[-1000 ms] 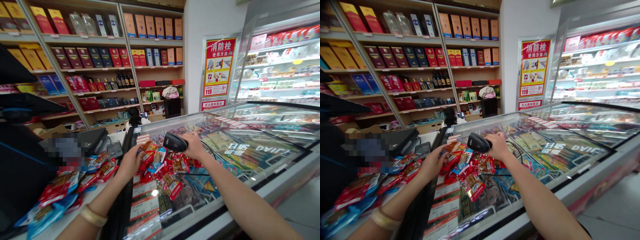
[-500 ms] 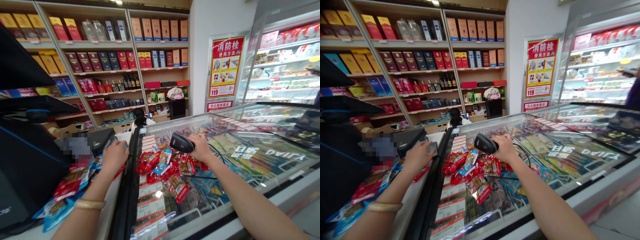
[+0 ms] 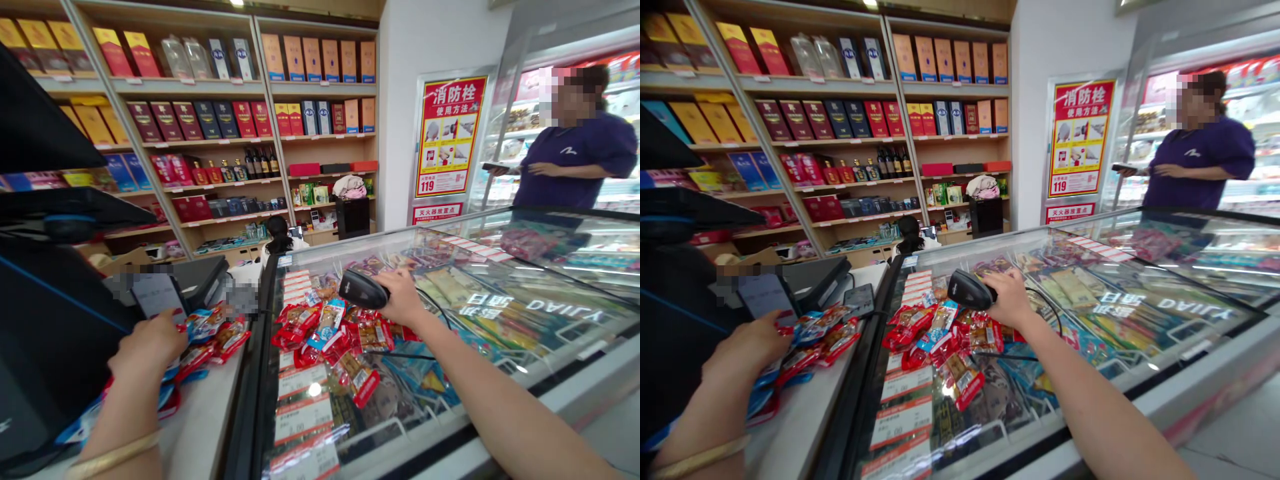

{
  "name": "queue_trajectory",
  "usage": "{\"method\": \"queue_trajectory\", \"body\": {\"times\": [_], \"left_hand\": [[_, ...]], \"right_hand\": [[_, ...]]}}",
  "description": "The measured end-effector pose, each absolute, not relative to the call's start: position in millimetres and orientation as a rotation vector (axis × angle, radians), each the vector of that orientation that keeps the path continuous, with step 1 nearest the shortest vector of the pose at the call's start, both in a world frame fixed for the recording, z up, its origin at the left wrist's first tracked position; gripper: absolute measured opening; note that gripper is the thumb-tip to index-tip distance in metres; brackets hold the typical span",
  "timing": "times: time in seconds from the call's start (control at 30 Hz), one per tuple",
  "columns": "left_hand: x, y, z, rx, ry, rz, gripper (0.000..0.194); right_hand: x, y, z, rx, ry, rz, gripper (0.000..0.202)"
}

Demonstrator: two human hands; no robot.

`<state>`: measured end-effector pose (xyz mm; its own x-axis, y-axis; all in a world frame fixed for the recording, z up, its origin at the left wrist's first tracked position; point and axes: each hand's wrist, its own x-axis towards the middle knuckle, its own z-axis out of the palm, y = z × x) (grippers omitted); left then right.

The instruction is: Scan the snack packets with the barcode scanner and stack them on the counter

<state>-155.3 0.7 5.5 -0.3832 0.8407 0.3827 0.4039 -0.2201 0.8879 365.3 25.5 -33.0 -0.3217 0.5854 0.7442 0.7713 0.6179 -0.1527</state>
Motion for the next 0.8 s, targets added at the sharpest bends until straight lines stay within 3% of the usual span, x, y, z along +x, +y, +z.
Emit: {"method": "queue_trajectory", "body": {"times": [0.1,0.23,0.37,0.53,0.67,0.8], "left_hand": [[-139.2,-5.3,9.7,1.533,2.222,1.618,0.036],[-90.3,-15.6,24.7,1.743,2.217,1.767,0.055],[-27.9,-22.3,37.2,1.493,1.664,2.011,0.067],[18.0,-25.8,47.1,0.638,1.082,1.790,0.021],[28.2,-22.6,46.1,0.203,0.937,1.593,0.042],[34.2,-19.8,38.4,0.098,0.885,1.505,0.050]], "right_hand": [[365.1,25.0,-31.9,-1.085,-2.042,-0.286,0.022],[365.1,24.8,-31.6,-1.088,-2.046,-0.283,0.030],[364.1,24.9,-32.2,-1.077,-2.025,-0.278,0.031],[362.2,24.0,-31.1,-1.056,-2.003,-0.283,0.026],[361.2,22.7,-29.4,-1.045,-1.994,-0.281,0.025],[360.8,21.3,-28.0,-1.027,-1.989,-0.266,0.026]]}}
